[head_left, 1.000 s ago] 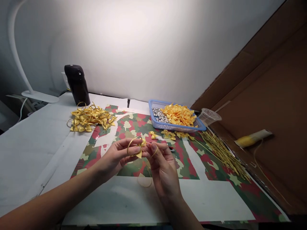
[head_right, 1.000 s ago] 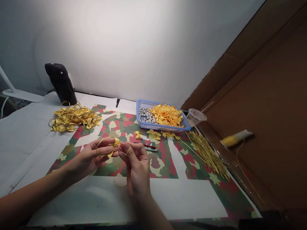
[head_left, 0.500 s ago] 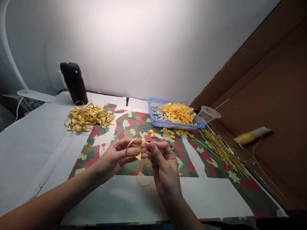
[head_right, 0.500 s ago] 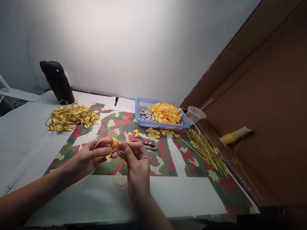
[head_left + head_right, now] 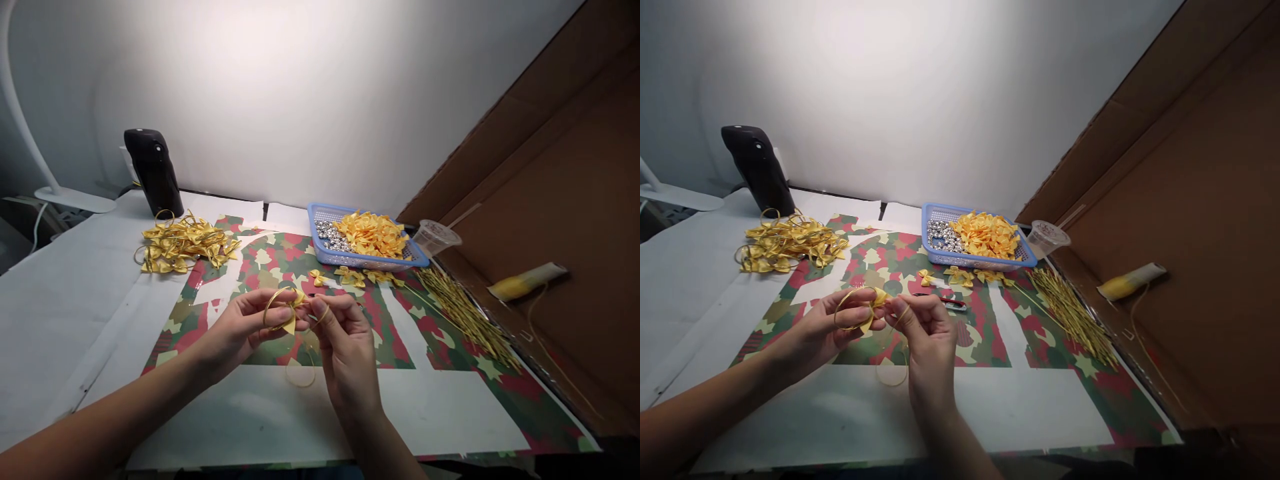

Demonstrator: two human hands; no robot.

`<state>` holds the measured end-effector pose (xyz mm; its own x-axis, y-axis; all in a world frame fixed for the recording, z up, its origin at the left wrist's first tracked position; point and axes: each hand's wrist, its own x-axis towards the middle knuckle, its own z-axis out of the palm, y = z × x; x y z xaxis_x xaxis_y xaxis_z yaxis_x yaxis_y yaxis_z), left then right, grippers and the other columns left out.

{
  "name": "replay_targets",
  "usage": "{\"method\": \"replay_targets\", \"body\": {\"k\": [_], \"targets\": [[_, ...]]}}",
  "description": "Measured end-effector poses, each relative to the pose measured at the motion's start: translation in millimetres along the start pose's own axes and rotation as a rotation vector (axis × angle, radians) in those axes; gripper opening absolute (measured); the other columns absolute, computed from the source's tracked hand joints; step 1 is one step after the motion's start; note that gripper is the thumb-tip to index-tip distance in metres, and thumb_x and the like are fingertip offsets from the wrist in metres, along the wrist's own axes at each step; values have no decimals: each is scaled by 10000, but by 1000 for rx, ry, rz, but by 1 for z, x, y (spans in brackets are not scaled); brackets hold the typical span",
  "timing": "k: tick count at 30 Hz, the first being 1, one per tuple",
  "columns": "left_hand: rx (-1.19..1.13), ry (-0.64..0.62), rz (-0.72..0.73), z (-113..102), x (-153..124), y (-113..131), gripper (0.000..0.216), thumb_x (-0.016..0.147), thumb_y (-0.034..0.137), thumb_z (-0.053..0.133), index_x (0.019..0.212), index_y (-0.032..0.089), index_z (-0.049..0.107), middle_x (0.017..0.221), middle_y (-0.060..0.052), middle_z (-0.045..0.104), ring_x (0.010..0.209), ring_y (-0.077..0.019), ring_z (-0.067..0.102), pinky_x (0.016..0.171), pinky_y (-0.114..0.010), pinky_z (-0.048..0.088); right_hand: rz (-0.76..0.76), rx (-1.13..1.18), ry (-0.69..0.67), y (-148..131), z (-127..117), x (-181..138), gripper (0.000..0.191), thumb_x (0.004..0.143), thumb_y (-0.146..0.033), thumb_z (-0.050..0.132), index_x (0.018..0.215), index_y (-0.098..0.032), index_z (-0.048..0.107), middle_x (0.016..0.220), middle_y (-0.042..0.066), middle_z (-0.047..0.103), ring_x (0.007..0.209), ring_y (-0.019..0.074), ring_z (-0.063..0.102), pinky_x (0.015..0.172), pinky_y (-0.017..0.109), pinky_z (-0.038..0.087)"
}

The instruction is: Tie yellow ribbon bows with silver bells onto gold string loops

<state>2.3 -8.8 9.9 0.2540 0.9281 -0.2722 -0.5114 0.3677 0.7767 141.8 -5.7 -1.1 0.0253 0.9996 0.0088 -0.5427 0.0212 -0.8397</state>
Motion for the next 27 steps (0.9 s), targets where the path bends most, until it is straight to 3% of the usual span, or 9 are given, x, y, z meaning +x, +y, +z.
{"method": "replay_targets", "body": {"k": [8, 15, 22, 27], "targets": [[13, 41, -9, 1, -1, 0, 215, 537, 229, 848, 727, 216, 749, 706, 21, 733, 684, -122, 678, 705, -205, 487, 162, 133, -28, 3, -1, 1, 201, 596, -296, 835, 660, -189, 678, 631, -32, 687, 596, 67, 628, 617, 147, 523], [39, 22, 28, -2, 2, -2, 181, 592, 216, 797, 765, 207, 744, 735, -19, 750, 759, -179, 694, 767, -265, 482, 261, 223, -37, 7, 0, 3, 228, 554, -281, 857, 621, -183, 662, 622, -42, 658, 577, 59, 610, 616, 135, 528], [35, 9, 28, -3, 2, -4, 176, 610, 216, 790, 780, 211, 746, 740, -8, 754, 744, -144, 694, 741, -214, 484, 273, 232, -45, 8, 0, 2, 213, 564, -274, 852, 629, -184, 670, 630, -46, 656, 577, 50, 603, 634, 129, 523], [45, 16, 23, -3, 2, -4, 175, 606, 215, 788, 776, 206, 747, 743, -20, 753, 745, -167, 696, 754, -247, 491, 264, 226, -60, 8, 0, 3, 208, 570, -280, 848, 629, -187, 672, 627, -43, 653, 574, 54, 598, 627, 135, 519]]}}
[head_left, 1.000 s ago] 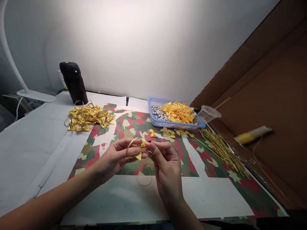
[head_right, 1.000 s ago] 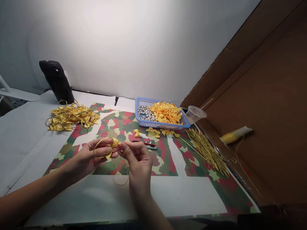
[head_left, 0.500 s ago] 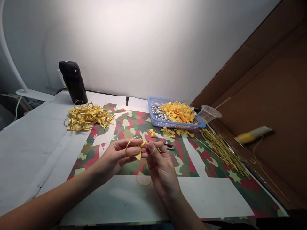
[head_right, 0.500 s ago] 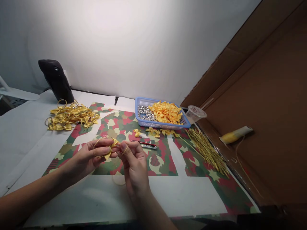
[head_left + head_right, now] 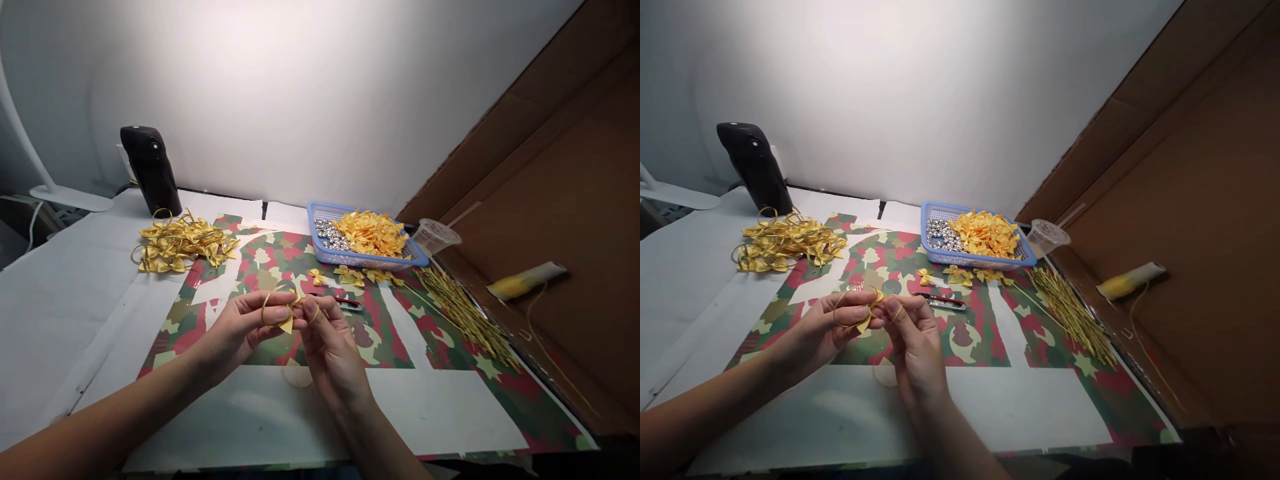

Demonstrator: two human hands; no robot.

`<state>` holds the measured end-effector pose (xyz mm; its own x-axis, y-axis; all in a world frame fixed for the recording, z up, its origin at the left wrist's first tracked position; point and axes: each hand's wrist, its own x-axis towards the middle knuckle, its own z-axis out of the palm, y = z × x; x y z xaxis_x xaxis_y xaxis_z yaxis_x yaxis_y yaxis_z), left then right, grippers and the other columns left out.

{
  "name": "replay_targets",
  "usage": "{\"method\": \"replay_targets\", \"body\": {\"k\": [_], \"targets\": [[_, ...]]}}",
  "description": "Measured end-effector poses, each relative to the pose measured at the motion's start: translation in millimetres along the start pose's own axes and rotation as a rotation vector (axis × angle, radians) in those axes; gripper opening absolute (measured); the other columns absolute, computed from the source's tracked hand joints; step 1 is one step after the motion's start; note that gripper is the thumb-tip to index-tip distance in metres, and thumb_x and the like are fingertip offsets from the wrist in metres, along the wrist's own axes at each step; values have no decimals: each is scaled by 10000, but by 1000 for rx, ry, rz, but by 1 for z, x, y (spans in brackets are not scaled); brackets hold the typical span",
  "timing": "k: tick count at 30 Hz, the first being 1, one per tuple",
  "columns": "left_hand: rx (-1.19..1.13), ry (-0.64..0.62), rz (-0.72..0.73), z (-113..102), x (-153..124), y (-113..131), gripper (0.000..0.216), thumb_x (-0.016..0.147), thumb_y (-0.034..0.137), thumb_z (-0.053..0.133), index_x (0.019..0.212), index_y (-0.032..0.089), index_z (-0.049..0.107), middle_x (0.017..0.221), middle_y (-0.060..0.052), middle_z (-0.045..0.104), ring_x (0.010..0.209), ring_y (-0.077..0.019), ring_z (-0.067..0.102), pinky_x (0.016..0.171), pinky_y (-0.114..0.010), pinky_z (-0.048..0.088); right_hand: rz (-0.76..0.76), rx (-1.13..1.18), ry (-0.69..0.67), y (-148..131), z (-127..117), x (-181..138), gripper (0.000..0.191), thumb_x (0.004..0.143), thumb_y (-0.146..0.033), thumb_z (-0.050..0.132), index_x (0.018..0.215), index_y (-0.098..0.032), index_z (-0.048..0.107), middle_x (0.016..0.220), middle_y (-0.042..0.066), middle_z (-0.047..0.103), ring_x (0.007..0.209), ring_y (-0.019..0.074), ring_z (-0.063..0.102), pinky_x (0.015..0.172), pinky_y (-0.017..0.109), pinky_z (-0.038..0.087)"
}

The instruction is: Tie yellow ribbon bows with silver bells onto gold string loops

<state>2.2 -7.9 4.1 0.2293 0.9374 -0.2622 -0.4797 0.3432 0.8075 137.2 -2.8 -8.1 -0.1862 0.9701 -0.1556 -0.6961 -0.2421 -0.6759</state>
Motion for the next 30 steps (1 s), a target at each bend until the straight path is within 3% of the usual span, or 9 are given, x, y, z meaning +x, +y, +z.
{"method": "replay_targets", "body": {"k": [9, 16, 23, 30], "targets": [[-18, 7, -1, 0, 1, 0, 195, 581, 221, 808, 768, 213, 755, 768, -9, 750, 725, -153, 686, 766, -246, 489, 30, 41, -35, 1, 2, 0, 190, 587, -268, 842, 646, -181, 683, 635, -38, 673, 561, 53, 614, 615, 126, 531], [-29, 57, -2, 4, -2, 4, 224, 523, 229, 844, 729, 213, 758, 712, 12, 734, 680, -114, 661, 681, -192, 473, 119, 161, 34, -1, 1, 0, 249, 520, -224, 872, 661, -175, 672, 687, -23, 703, 634, 73, 656, 618, 122, 548], [36, 4, 71, 1, -1, 2, 211, 561, 271, 845, 750, 216, 769, 686, 7, 735, 652, -101, 650, 638, -168, 495, 164, 163, -28, 0, 0, 2, 240, 504, -232, 878, 626, -175, 679, 618, -45, 673, 536, 46, 615, 581, 92, 542], [138, -15, 155, 2, -4, 0, 146, 655, 211, 800, 797, 229, 768, 764, 4, 759, 735, -108, 676, 663, -144, 523, 320, 220, 11, 4, -6, 4, 286, 477, -173, 885, 702, -147, 709, 646, -42, 677, 572, 31, 620, 566, 47, 527]]}}
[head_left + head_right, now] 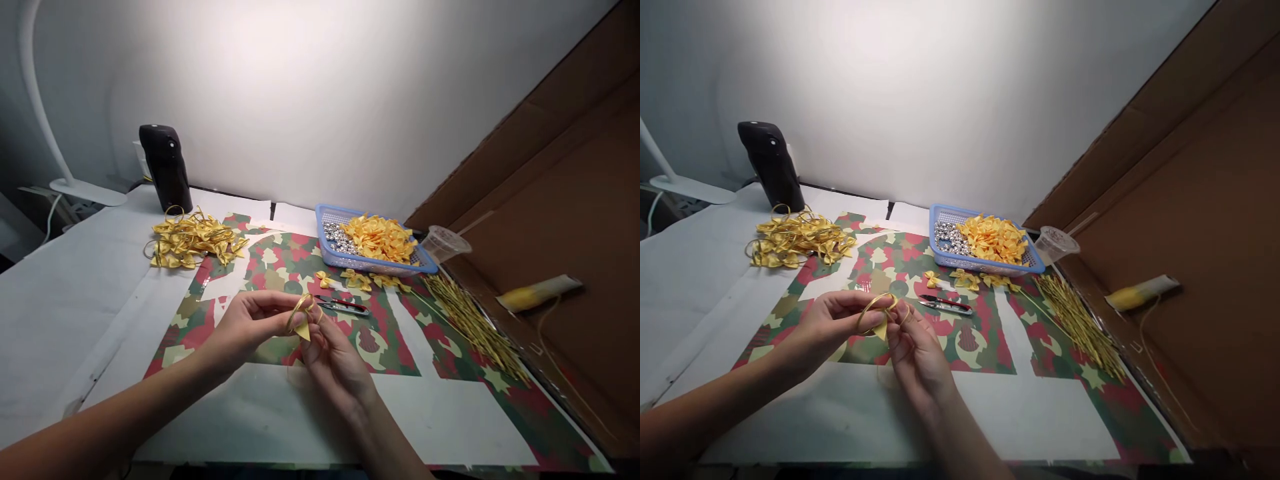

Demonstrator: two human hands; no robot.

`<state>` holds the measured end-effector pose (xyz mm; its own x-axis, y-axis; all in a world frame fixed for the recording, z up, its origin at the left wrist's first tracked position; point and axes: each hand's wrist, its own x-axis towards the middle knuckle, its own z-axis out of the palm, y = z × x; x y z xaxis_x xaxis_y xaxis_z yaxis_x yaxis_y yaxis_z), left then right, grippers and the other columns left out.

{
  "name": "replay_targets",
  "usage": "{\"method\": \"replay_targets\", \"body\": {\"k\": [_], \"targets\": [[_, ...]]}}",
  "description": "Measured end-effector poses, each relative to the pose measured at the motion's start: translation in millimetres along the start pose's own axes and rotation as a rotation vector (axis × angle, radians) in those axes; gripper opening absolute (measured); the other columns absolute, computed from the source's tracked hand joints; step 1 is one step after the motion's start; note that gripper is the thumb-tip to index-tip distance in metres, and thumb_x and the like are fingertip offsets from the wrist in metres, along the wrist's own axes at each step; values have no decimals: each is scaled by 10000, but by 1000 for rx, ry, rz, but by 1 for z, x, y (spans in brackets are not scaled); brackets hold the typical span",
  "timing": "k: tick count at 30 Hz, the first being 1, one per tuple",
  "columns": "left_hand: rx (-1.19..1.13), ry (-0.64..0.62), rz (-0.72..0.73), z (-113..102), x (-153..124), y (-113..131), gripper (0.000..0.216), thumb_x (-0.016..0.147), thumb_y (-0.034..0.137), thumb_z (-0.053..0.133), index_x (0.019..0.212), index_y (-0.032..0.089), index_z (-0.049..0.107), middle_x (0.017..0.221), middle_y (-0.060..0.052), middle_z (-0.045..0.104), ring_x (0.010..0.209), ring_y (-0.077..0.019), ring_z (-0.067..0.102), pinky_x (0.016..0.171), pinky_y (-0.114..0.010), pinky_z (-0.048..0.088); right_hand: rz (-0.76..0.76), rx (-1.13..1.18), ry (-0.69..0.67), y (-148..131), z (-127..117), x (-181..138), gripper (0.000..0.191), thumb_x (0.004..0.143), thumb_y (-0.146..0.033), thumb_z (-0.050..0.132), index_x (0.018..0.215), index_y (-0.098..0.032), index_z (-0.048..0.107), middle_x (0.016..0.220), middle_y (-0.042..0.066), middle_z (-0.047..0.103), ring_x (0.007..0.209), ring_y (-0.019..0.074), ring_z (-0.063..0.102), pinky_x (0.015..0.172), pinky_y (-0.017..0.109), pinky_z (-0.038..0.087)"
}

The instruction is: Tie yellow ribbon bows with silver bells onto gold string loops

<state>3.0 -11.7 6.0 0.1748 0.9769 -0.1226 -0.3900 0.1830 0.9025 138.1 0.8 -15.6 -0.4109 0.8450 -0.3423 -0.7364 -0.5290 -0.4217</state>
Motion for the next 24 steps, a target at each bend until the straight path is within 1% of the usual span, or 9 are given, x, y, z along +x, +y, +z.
{"method": "replay_targets", "body": {"k": [5, 9, 13, 15, 17, 18, 20, 21, 24], "targets": [[28, -19, -11, -3, 0, -2, 153, 690, 235, 779, 842, 225, 764, 773, -10, 763, 770, -125, 692, 698, -159, 537, -40, -62, -9, 0, -1, 0, 275, 496, -207, 881, 708, -162, 710, 669, -34, 679, 581, 41, 617, 561, 64, 526], [27, -47, -9, -5, 1, -6, 207, 703, 253, 771, 907, 224, 753, 807, -20, 766, 791, -127, 696, 743, -174, 539, -104, -137, 26, 1, 0, -2, 283, 499, -262, 880, 694, -169, 698, 699, -23, 676, 584, 50, 603, 575, 104, 526], [50, 15, -18, -6, 4, -7, 251, 665, 260, 789, 905, 199, 754, 869, -38, 765, 784, -139, 696, 741, -195, 551, -211, -285, 42, -1, -2, -2, 262, 576, -295, 841, 747, -180, 679, 783, -6, 661, 665, 77, 603, 633, 164, 523], [90, 77, -9, -7, 5, -6, 234, 657, 265, 788, 877, 189, 758, 884, -43, 764, 773, -144, 694, 726, -203, 558, -370, -423, 87, -5, -4, -4, 259, 631, -295, 798, 830, -193, 667, 883, 14, 649, 755, 113, 612, 681, 218, 525], [162, 130, 29, -7, 5, -4, 212, 663, 252, 777, 863, 185, 759, 874, -42, 765, 755, -145, 693, 706, -206, 563, -631, -626, 129, -11, -5, -7, 237, 700, -280, 733, 910, -207, 651, 935, 28, 631, 818, 142, 607, 718, 265, 522], [203, 146, 55, -7, 5, -3, 204, 668, 240, 770, 864, 186, 758, 862, -40, 766, 746, -145, 694, 695, -207, 565, -775, -763, 119, -14, -5, -9, 191, 742, -263, 690, 920, -209, 646, 928, 33, 624, 835, 151, 600, 725, 278, 518], [269, 152, 112, -7, 3, -2, 197, 682, 222, 752, 875, 188, 756, 845, -34, 768, 745, -148, 698, 684, -207, 568, -1025, -1079, 17, -19, -5, -14, 90, 805, -207, 614, 890, -210, 643, 871, 35, 616, 824, 158, 589, 698, 279, 506], [288, 147, 136, -6, 3, -2, 197, 686, 218, 744, 881, 189, 754, 842, -32, 768, 751, -151, 701, 684, -209, 570, -1116, -1232, -57, -21, -4, -16, 82, 821, -175, 590, 872, -209, 644, 848, 36, 612, 801, 157, 586, 670, 273, 500], [313, 128, 182, -4, 1, -2, 206, 686, 214, 728, 886, 170, 750, 851, -37, 768, 776, -170, 711, 703, -224, 579, -1270, -1535, -211, -24, -3, -17, 125, 825, -109, 590, 893, -196, 649, 822, 38, 596, 722, 143, 581, 594, 250, 484]]}}
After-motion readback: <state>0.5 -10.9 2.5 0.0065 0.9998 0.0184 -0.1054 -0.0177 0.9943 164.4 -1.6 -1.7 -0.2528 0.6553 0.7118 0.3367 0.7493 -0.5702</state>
